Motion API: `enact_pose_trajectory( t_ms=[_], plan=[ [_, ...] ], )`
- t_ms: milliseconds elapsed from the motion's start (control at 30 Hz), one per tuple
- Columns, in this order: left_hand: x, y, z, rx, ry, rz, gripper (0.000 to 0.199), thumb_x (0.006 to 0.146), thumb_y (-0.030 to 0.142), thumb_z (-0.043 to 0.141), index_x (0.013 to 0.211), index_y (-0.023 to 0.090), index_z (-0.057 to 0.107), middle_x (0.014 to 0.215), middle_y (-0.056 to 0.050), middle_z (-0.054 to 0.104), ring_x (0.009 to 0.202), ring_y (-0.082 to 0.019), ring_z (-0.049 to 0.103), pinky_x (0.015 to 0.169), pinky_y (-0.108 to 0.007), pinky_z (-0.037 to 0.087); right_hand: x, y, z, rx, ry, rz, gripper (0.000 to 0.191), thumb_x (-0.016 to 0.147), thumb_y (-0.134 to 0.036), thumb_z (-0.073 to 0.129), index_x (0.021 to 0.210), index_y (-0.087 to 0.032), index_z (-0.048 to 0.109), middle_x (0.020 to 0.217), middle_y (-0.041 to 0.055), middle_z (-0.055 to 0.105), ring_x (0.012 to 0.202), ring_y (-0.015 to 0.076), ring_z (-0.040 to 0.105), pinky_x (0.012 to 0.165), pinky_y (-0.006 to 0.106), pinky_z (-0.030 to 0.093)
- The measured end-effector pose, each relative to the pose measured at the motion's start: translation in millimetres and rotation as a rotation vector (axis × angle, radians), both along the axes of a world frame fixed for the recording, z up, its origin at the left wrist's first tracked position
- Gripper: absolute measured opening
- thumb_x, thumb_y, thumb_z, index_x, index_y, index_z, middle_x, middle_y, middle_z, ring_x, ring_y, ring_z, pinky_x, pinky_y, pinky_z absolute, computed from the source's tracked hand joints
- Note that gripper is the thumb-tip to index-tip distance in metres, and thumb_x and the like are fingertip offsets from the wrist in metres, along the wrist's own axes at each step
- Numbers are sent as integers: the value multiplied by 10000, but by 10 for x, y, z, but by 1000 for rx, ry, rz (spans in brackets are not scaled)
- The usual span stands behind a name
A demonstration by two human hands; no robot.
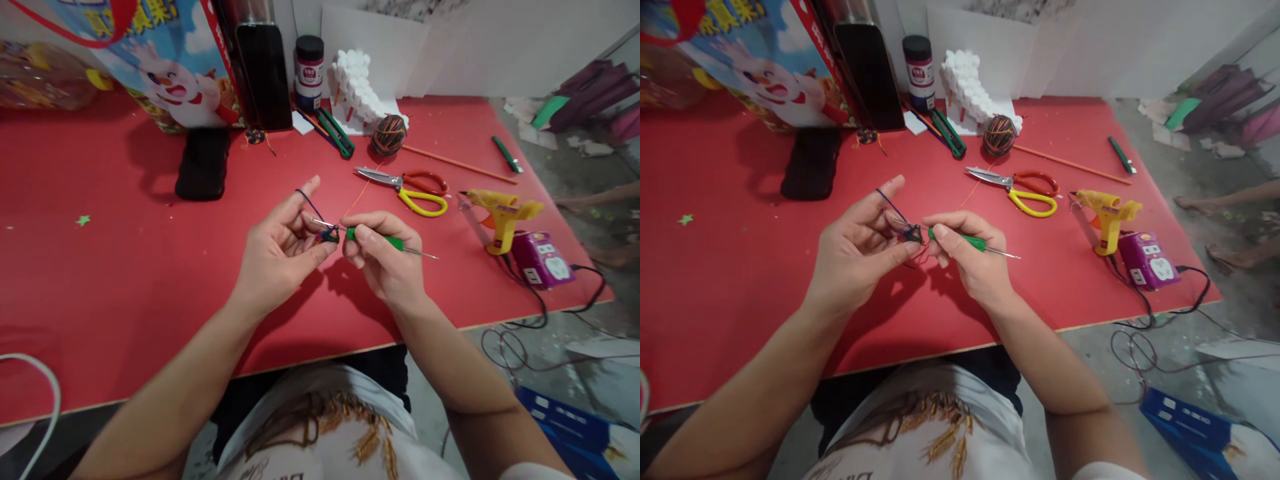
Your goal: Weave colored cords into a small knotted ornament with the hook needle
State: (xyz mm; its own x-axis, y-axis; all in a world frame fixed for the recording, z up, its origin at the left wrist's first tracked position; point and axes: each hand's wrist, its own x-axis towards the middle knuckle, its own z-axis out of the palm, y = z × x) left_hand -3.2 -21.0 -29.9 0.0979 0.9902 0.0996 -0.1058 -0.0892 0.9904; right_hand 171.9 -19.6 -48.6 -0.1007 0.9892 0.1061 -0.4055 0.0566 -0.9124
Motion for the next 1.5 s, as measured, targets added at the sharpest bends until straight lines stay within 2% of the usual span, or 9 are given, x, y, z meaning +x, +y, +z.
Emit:
enact_pose_trajectory(
  t_ms=[167,333,467,600,733,833,1133,1300,1500],
  plan=[
    [12,-15,51,13,2,23,728,829,223,889,1509,300,640,866,2,726,799,-139,645,770,-278,588,-4,-66,-10,117,-167,-62,149,976,-334,772,1079,-236,817,766,-11,752,585,105,612,604,268,543],
    [52,-49,43,-5,-11,72,747,830,183,885,1520,294,623,856,25,702,737,-113,622,737,-256,576,-78,-190,-13,417,-545,-286,204,1013,-261,704,1200,-290,780,1041,37,800,879,179,720,837,355,591],
    [39,-33,0,-88,-131,11,736,793,171,909,1478,271,662,816,39,687,702,-93,640,693,-216,570,-102,-219,-31,518,-541,-303,296,1010,-192,700,1265,-329,760,1077,24,786,959,178,719,902,352,572],
    [-31,2,22,-141,-196,-33,712,725,148,943,1399,231,730,822,27,690,709,-86,652,674,-185,568,-62,-137,-83,433,-332,-195,223,996,-254,735,1204,-303,799,1036,24,787,825,150,693,816,335,566],
    [-105,22,71,-185,-193,-86,738,660,109,961,1361,223,764,803,19,700,692,-101,654,652,-205,586,-13,-7,-89,136,0,23,158,946,-382,787,1000,-241,834,714,-10,681,588,113,542,588,272,464],
    [-137,20,111,-153,-146,-155,713,653,61,939,1331,222,787,752,22,687,646,-98,641,609,-197,564,44,62,-38,43,104,140,173,895,-374,818,875,-204,843,586,-21,602,511,100,468,529,259,386],
    [-134,-50,201,-106,-7,-254,727,723,25,858,1409,235,746,743,18,661,628,-101,592,570,-216,510,286,109,54,147,-32,160,146,844,-299,833,807,-162,869,557,10,626,478,110,491,472,267,350],
    [-137,-63,173,-75,44,-223,745,729,32,848,1430,255,734,760,14,645,619,-106,570,537,-229,468,322,89,98,193,-110,147,111,861,-265,828,843,-169,880,661,36,715,490,102,515,474,266,381],
    [-122,-38,191,-65,68,-176,745,690,14,848,1394,238,755,763,18,605,651,-105,557,544,-225,454,327,79,120,181,-147,104,113,867,-284,837,861,-180,882,610,15,689,467,104,513,448,258,387]
  ],
)
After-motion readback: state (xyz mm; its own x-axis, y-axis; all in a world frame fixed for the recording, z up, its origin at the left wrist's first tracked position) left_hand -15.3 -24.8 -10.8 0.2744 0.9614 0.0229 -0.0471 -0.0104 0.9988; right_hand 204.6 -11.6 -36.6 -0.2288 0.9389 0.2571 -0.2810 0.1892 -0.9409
